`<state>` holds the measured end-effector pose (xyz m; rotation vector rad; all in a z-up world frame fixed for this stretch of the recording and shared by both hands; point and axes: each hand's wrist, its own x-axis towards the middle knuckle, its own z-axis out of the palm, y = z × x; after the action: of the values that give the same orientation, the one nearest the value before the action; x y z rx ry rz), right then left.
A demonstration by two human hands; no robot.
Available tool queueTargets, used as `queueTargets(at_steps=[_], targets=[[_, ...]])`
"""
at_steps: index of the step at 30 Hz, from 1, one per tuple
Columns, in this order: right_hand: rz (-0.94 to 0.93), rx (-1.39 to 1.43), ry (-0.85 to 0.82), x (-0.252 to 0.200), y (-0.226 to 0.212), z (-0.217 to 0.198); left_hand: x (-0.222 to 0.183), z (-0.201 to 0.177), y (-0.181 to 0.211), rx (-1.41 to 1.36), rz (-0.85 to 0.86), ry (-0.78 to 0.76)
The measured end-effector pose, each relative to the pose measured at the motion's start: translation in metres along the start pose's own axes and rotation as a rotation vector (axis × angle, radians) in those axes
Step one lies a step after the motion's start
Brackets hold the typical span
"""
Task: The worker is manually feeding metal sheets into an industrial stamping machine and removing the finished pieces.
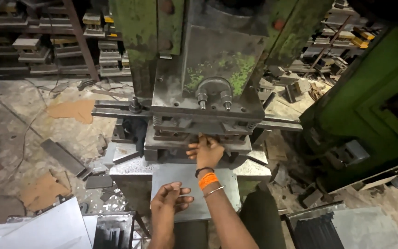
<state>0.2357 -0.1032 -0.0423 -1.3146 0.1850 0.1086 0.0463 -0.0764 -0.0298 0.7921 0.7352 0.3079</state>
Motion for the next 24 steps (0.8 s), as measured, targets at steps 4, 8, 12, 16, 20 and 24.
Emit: queueTargets(at_steps=[4,8,12,16,20,24], targets=[[-0.028,-0.003,-0.009,-0.002,-0.002,-0.001,0.003,0.004,0.000,-0.007,0.016,0.011],[-0.001,-0.021,-0.020,-0.006,-0.008,-0.001,0.009,0.011,-0.004,0.003,0.006,0.042],[-0.023,0.003,-0.027,-0.005,-0.007,-0.002,0.011,0.015,-0.009,-0.050,0.029,0.012],[-0.006,0.004,-0.028,0.001,-0.001,-0.003,0.012,0.020,-0.013,-0.030,0.033,0.040],[-0.026,0.007,-0.037,0.002,0.002,-0.004,0.007,0.021,-0.010,-0.035,0.039,-0.002],[-0.030,-0.011,-0.041,0.004,0.001,-0.002,0.014,0.017,-0.010,-0.020,0.052,0.011]])
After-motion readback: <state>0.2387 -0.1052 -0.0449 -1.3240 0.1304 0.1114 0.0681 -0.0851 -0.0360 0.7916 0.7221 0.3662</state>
